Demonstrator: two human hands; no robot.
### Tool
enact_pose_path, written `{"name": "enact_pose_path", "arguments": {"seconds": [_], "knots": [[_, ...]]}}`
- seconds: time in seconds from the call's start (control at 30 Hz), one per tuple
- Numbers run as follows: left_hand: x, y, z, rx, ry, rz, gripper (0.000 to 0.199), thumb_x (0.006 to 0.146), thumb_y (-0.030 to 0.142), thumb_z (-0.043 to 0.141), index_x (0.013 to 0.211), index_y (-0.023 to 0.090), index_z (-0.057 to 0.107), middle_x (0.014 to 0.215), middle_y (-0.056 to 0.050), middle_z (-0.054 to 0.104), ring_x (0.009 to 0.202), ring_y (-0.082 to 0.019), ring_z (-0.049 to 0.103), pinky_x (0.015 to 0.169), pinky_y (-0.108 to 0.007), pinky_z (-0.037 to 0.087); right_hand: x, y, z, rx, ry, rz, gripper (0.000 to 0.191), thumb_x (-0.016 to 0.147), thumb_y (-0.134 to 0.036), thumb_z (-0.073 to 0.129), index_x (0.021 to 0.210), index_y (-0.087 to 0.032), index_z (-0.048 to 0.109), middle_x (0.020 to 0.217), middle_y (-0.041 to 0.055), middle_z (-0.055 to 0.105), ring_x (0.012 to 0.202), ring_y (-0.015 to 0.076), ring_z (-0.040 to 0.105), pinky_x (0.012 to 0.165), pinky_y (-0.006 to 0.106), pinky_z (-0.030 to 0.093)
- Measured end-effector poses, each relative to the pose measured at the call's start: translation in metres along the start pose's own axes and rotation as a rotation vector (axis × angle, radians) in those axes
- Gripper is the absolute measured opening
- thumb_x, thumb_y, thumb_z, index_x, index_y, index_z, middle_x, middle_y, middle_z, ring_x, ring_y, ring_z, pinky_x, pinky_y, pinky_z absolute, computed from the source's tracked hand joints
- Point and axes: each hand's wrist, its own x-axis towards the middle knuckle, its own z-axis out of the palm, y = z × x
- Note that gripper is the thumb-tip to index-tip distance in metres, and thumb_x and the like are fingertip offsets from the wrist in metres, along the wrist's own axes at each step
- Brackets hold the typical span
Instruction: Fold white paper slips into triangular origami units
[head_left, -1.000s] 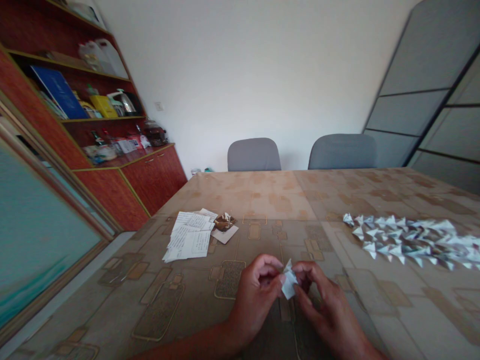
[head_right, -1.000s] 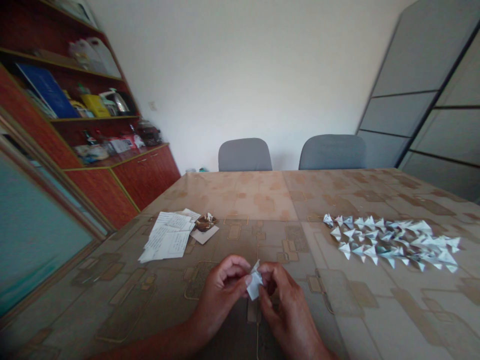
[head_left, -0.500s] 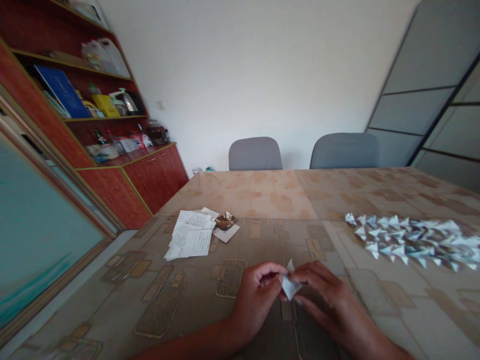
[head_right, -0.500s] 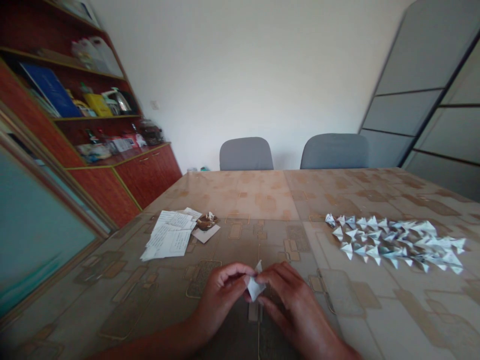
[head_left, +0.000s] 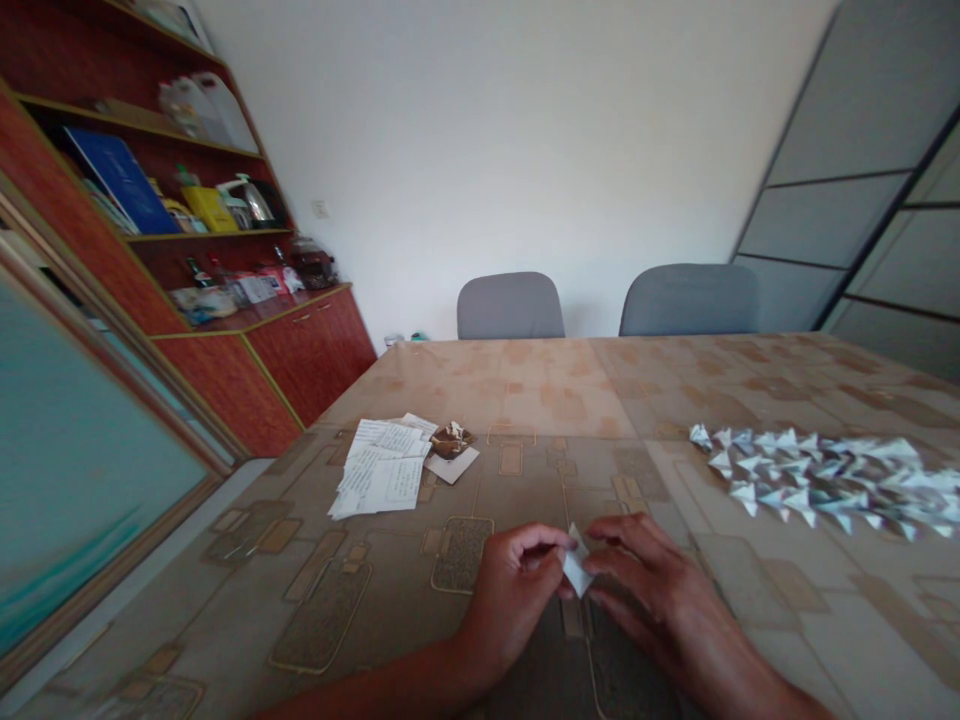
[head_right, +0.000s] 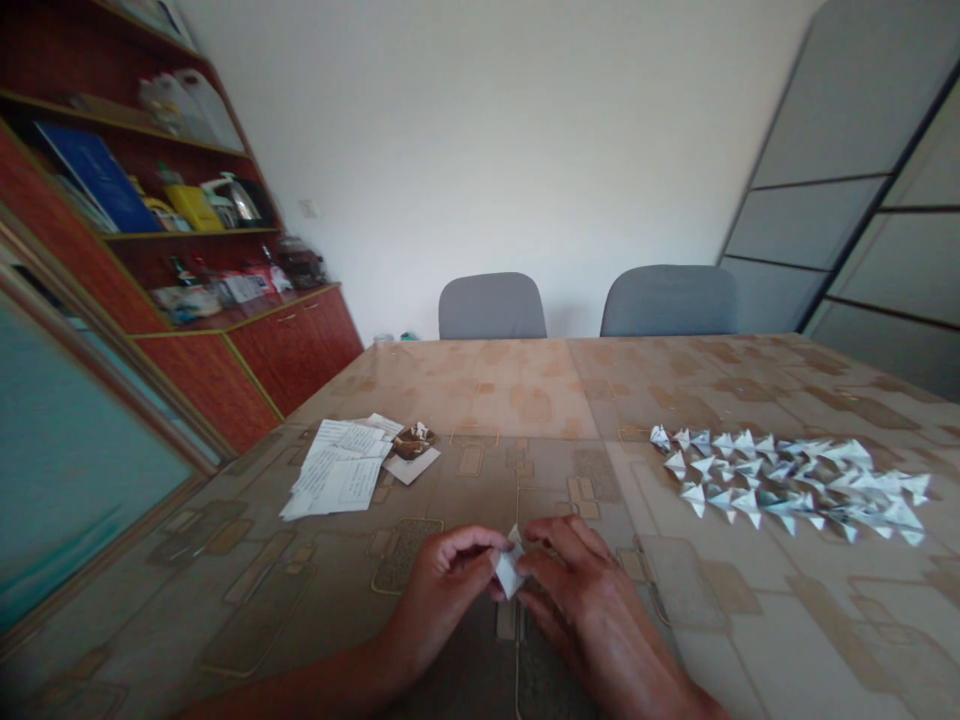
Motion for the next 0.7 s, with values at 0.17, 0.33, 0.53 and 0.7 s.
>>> {"name": "enact_pose_path", "arguments": {"seconds": [0.17, 0.33, 0.53, 0.7], "knots": [[-0.0019, 0.0015, 0.0009, 0.042, -0.001, -0.007, 0.016, 0.075, 0.024, 0.063, 0.080, 0.013, 0.072, 0.070, -0.005, 0.071, 0.055, -0.015, 0.063, 0.056, -0.024, 0.049, 0.0016, -0.0018, 0.0001, -0.045, -0.037, -0.022, 0.014, 0.087, -0.017, 0.062, 0.097, -0.025, 0.069, 0.094, 0.0040, 0.067, 0.088, 0.0212, 0.062, 0.074, 0.034, 0.053], [-0.0018, 0.0024, 0.0018, 0.035, -0.020, -0.020, 0.017, 0.074, 0.025, 0.062, 0.080, 0.012, 0.072, 0.069, -0.005, 0.070, 0.056, -0.015, 0.063, 0.056, -0.024, 0.049, 0.0015, 0.0010, 0.0017, -0.063, -0.054, -0.031, 0.014, 0.084, -0.015, 0.066, 0.095, -0.023, 0.068, 0.095, 0.0041, 0.068, 0.090, 0.0219, 0.061, 0.077, 0.035, 0.051], [-0.0020, 0.0027, 0.0019, 0.036, -0.010, -0.030, 0.016, 0.073, 0.025, 0.063, 0.078, 0.013, 0.072, 0.067, -0.004, 0.070, 0.054, -0.015, 0.063, 0.055, -0.024, 0.049, 0.0013, -0.0011, 0.0011, -0.055, -0.065, -0.028, 0.007, 0.088, -0.019, 0.063, 0.088, -0.024, 0.068, 0.088, 0.0023, 0.068, 0.084, 0.0205, 0.061, 0.076, 0.035, 0.049], [-0.0016, 0.0019, 0.0025, 0.057, -0.023, -0.031, 0.017, 0.074, 0.026, 0.063, 0.079, 0.013, 0.073, 0.068, -0.004, 0.071, 0.056, -0.015, 0.063, 0.056, -0.024, 0.049, 0.0023, -0.0029, 0.0001, -0.057, -0.071, -0.034, 0.008, 0.084, -0.017, 0.066, 0.089, -0.024, 0.068, 0.088, 0.0023, 0.068, 0.084, 0.0210, 0.062, 0.075, 0.034, 0.048]]}}
